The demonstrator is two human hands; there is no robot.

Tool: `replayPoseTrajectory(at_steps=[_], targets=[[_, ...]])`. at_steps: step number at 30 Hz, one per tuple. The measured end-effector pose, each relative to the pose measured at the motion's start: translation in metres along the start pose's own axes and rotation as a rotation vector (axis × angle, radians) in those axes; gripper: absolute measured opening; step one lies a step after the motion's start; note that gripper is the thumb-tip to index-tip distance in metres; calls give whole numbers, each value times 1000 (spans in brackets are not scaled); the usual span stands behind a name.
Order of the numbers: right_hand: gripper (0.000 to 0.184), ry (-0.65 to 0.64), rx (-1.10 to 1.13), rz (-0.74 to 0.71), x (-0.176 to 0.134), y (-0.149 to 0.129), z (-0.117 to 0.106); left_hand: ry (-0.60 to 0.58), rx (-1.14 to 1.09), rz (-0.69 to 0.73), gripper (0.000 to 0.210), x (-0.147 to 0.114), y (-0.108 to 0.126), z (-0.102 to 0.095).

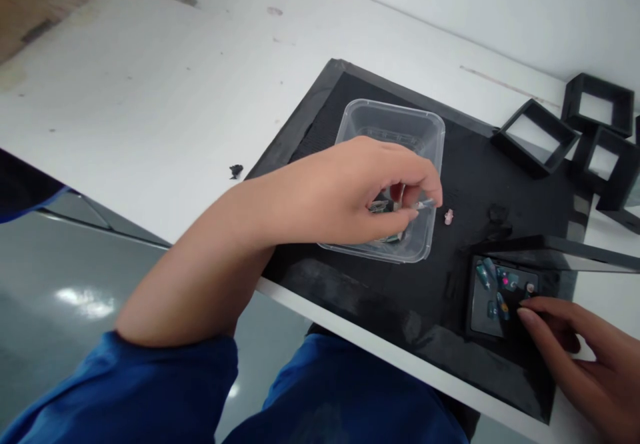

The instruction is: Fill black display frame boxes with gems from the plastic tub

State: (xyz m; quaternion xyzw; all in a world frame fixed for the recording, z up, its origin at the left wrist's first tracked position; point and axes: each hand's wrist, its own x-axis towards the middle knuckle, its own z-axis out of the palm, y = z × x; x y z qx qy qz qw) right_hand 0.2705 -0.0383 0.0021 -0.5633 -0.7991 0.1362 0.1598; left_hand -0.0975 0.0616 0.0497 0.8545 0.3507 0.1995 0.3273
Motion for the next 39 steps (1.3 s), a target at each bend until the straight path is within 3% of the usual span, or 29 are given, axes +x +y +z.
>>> replayPoseTrajectory(at_steps=[10,17,23,29,39], targets=[[29,9,16,7,-6,5,5,170,-190,139,28,-1,-1,4],[32,-4,61,71,-13,11,8,312,-291,240,11,3,5,9],[34,6,54,75,-10,10,8,461,-195,181,17,2,4,6],[28,-23,69,61,-9,8,4,420,-252,169,10,0,4,7],[30,-41,62,100,-13,13,7,418,-304,108,20,0,4,8]])
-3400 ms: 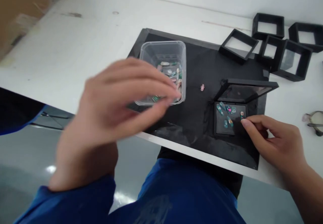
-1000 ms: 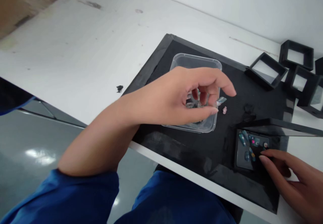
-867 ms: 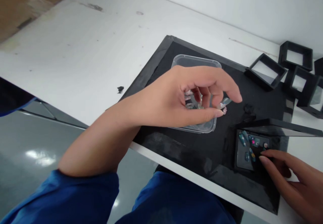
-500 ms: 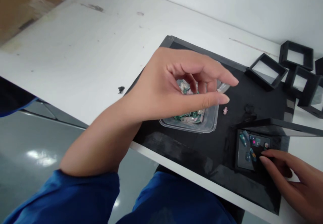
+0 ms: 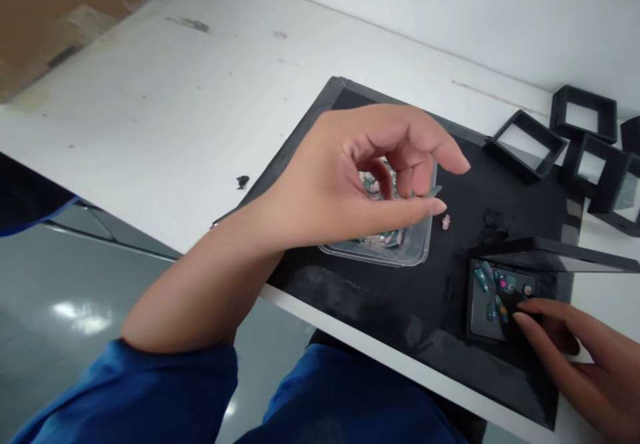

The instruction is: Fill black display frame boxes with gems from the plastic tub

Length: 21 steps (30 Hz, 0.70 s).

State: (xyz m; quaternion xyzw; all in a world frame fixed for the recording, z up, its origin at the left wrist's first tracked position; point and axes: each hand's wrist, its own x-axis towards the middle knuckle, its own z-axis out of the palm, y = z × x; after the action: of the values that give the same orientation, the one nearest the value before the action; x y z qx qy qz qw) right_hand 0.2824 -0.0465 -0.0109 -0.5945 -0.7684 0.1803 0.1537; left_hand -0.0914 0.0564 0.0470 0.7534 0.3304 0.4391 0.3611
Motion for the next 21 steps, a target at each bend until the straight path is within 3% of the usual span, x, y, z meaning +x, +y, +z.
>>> replayPoseTrajectory(at_steps=[8,12,15,18,21], targets=[[30,11,6,-17,2,-2,0,21,-43,2,13,-1,4,2],[28,2,30,-40,4,-5,-1,65,-89,31,20,0,3,3],[29,-25,45,-34,5,-2,-1,128,-28,193,20,1,0,4],[30,-21,27,-73,5,0,-1,191,181,421,19,4,-1,4],[30,-19,1,-132,6,-1,-2,115,293,571,25,7,-2,4]])
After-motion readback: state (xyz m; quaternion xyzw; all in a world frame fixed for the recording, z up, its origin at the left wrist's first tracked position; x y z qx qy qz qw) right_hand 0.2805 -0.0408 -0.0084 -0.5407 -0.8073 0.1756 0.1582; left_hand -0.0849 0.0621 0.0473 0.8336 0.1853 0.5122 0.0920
